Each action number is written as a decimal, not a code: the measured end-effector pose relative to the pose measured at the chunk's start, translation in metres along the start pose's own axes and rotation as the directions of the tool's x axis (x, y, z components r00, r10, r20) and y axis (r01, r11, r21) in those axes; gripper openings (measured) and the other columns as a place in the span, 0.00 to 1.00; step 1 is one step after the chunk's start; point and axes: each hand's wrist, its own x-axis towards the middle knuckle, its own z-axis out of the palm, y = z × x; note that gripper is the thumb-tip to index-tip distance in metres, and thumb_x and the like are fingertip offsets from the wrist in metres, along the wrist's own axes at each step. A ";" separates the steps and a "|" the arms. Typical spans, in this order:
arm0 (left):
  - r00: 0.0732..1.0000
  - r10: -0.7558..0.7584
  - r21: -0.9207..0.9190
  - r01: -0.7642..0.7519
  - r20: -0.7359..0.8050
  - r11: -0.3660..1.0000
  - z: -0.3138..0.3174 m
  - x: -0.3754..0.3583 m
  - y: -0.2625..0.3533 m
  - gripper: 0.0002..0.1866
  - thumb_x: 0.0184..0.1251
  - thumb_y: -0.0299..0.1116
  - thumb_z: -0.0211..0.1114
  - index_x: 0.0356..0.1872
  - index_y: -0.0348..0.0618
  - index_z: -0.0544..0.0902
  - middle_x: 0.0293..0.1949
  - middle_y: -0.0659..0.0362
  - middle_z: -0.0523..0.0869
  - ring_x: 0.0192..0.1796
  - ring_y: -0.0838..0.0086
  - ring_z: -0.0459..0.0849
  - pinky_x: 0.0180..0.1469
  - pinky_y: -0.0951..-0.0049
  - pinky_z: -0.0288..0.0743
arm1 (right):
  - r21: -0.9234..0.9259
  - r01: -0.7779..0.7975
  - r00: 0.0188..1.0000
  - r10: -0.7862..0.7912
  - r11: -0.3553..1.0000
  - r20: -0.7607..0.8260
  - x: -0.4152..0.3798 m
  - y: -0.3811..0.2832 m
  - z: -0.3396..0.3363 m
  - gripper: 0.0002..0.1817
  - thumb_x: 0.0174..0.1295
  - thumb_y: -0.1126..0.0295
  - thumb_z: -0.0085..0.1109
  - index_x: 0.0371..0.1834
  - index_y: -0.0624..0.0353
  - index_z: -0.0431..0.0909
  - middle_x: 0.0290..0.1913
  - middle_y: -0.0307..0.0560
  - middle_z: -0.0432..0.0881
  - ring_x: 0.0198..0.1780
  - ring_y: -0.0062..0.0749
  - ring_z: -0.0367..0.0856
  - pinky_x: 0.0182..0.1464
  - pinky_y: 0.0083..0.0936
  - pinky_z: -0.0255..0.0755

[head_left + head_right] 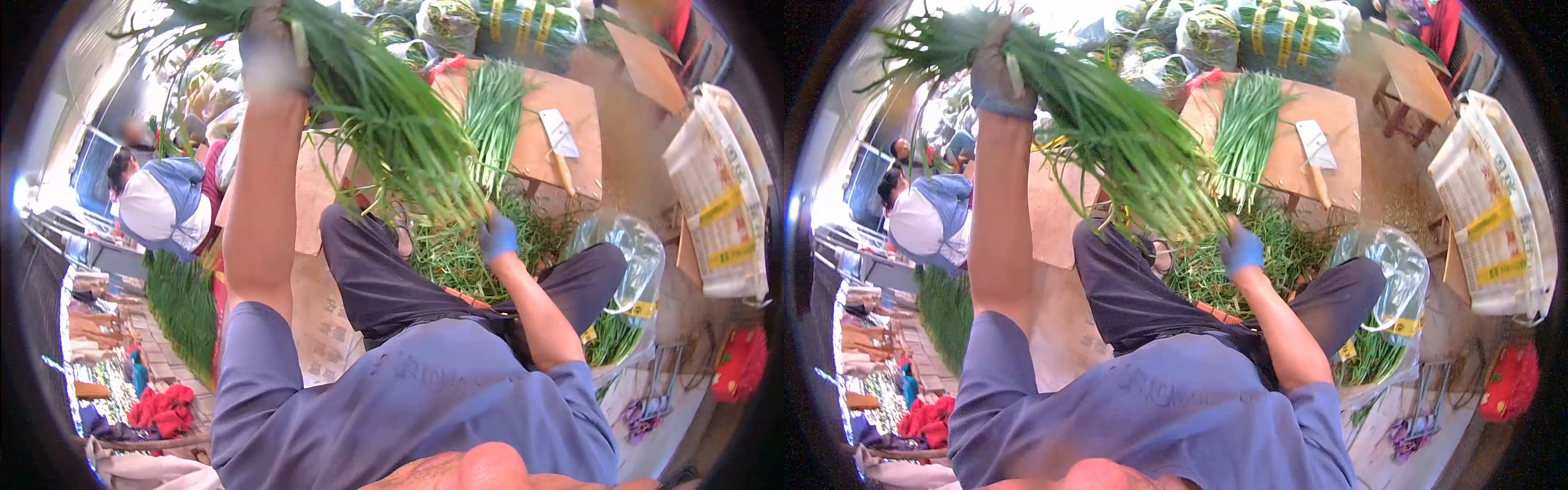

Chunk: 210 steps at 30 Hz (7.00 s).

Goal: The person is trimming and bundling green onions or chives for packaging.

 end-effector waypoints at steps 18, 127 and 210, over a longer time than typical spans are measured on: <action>0.992 -0.127 0.723 0.101 -0.019 0.683 0.114 -0.032 -0.005 0.22 0.65 0.50 0.65 0.42 0.39 0.84 0.38 0.53 0.86 0.36 0.66 0.82 0.42 0.65 0.76 | -0.388 0.916 0.159 -0.797 -0.100 0.582 0.112 -0.173 -0.060 0.18 0.63 0.62 0.53 0.53 0.56 0.74 0.35 0.56 0.84 0.43 0.54 0.83 0.57 0.42 0.71; 0.791 0.334 -0.239 -0.242 0.513 0.940 -0.118 -0.009 0.013 0.18 0.77 0.45 0.48 0.28 0.48 0.77 0.26 0.62 0.77 0.29 0.72 0.74 0.37 0.64 0.71 | 0.798 -0.600 0.793 0.167 0.053 0.586 -0.044 -0.080 -0.045 0.12 0.69 0.60 0.61 0.50 0.52 0.76 0.28 0.31 0.73 0.22 0.12 0.65 0.21 0.14 0.59; 0.783 0.254 -0.658 0.245 0.567 0.712 -0.038 -0.065 0.109 0.13 0.73 0.42 0.56 0.32 0.46 0.77 0.19 0.64 0.79 0.20 0.76 0.79 0.27 0.78 0.75 | 0.800 -0.585 0.736 -0.328 0.133 0.592 0.005 -0.116 -0.024 0.10 0.67 0.68 0.64 0.46 0.60 0.77 0.34 0.36 0.80 0.33 0.17 0.75 0.36 0.16 0.71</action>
